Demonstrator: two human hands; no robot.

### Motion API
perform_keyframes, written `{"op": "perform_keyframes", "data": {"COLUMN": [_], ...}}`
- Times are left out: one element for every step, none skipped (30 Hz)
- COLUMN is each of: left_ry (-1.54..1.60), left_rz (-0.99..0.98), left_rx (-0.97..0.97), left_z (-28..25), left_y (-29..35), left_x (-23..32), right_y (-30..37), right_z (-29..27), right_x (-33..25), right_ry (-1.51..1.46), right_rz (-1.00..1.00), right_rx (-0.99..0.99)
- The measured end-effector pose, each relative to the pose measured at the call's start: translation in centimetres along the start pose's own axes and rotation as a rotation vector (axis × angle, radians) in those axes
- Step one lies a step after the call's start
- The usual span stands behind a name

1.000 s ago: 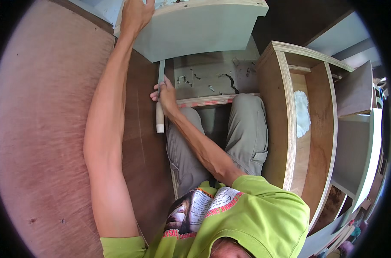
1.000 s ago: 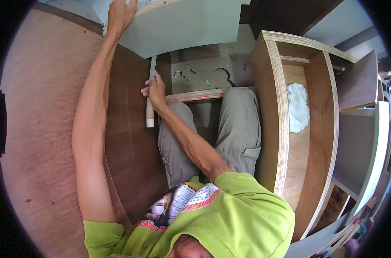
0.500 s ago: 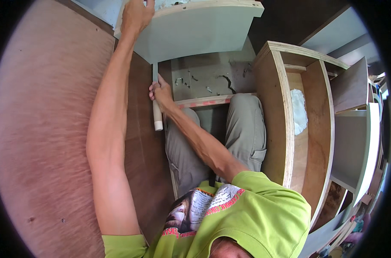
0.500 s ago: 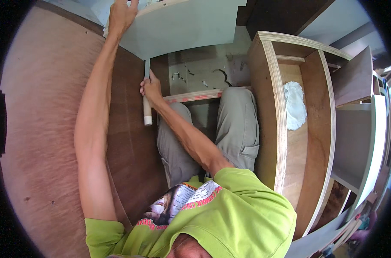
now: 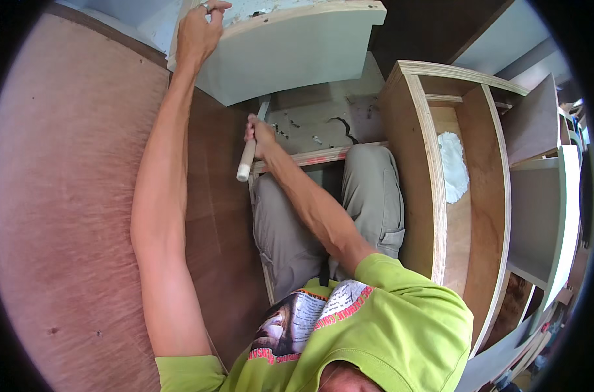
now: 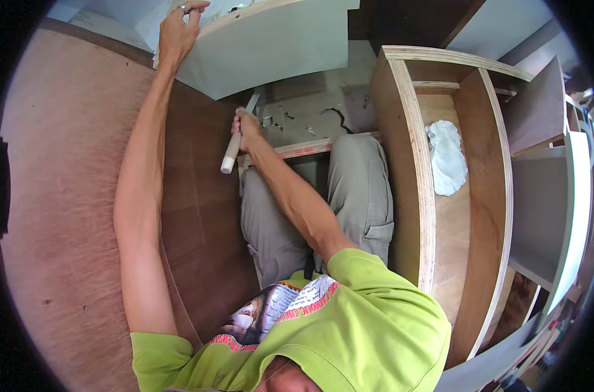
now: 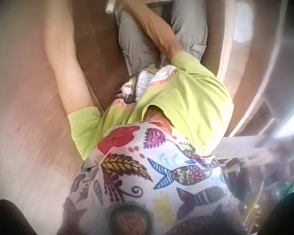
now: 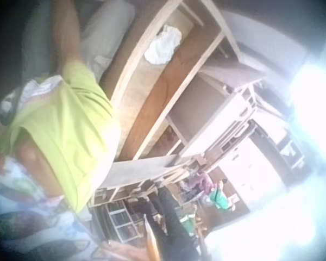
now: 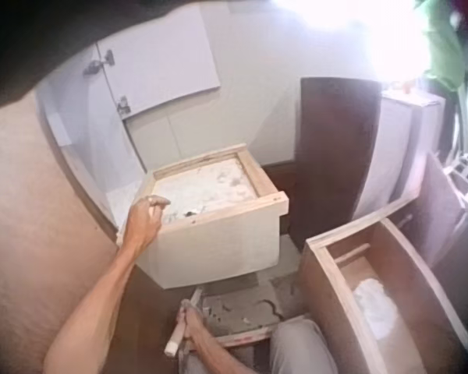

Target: The person assembles wooden cabinet components by hand and using a tool, applying pressure to joints and checking the alignment of the panels while sitting on the floor.

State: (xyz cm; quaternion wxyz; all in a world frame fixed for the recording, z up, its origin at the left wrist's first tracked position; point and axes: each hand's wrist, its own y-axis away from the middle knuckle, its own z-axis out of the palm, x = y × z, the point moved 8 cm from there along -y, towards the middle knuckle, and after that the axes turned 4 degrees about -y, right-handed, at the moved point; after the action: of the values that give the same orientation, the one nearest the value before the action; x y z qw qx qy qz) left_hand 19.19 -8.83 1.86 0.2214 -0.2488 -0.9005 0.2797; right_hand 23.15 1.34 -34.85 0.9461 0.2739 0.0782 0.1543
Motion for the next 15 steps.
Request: {"op": "perform_keyframes", "data": {"left_ry": [0.004, 0.006, 0.007, 0.006, 0.006, 0.006, 0.002, -0.002, -0.005, 0.004, 0.014, 0.025, 0.019, 0.015, 0.011], "left_rz": [-0.002, -0.005, -0.008, -0.014, -0.020, -0.025, -0.017, -0.009, 0.000, -0.020, -0.040, -0.059, -0.056, -0.052, -0.047], "left_rx": [-0.004, -0.004, -0.005, -0.005, -0.004, -0.003, 0.004, 0.011, 0.018, 0.011, 0.004, -0.004, -0.005, -0.007, -0.009], "left_z": [0.1, 0.0, -0.1, -0.1, -0.2, -0.2, -0.4, -0.5, -0.7, -0.6, -0.5, -0.4, -0.6, -0.7, -0.8], "left_y": [0.1, 0.0, -0.1, 0.0, 0.0, 0.1, 0.2, 0.4, 0.5, 0.6, 0.6, 0.6, 0.6, 0.6, 0.6], "left_x": [0.0, 0.1, 0.2, 0.0, -0.1, -0.3, -0.4, -0.5, -0.5, -0.3, -0.1, 0.1, -0.1, -0.2, -0.3], "right_y": [-0.8, -1.4, -1.9, -2.3, -2.5, -2.5, -2.3, -2.2, -2.0, -2.0, -2.0, -2.0, -2.1, -2.2, -2.2], "right_z": [0.5, 1.3, 2.2, 2.9, 3.4, 3.3, 3.4, 3.5, 3.7, 3.4, 3.1, 2.8, 3.0, 3.0, 2.9], "right_x": [-0.2, -0.4, -0.4, -0.2, 0.1, 0.5, 0.6, 0.8, 0.9, 0.6, 0.2, -0.1, -0.2, -0.3, -0.3], "right_ry": [-0.069, -0.071, -0.073, -0.074, -0.074, -0.060, -0.041, -0.023, -0.031, -0.040, -0.050, -0.026, -0.002, 0.021, 0.030], "right_rz": [0.022, -0.002, -0.026, -0.047, -0.046, -0.055, -0.063, -0.071, -0.080, -0.100, -0.121, -0.139, -0.152, -0.167, -0.164], "right_rx": [-0.017, -0.040, -0.064, -0.087, -0.117, -0.103, -0.091, -0.080, -0.081, -0.075, -0.068, -0.063, -0.066, -0.068, -0.075]}}
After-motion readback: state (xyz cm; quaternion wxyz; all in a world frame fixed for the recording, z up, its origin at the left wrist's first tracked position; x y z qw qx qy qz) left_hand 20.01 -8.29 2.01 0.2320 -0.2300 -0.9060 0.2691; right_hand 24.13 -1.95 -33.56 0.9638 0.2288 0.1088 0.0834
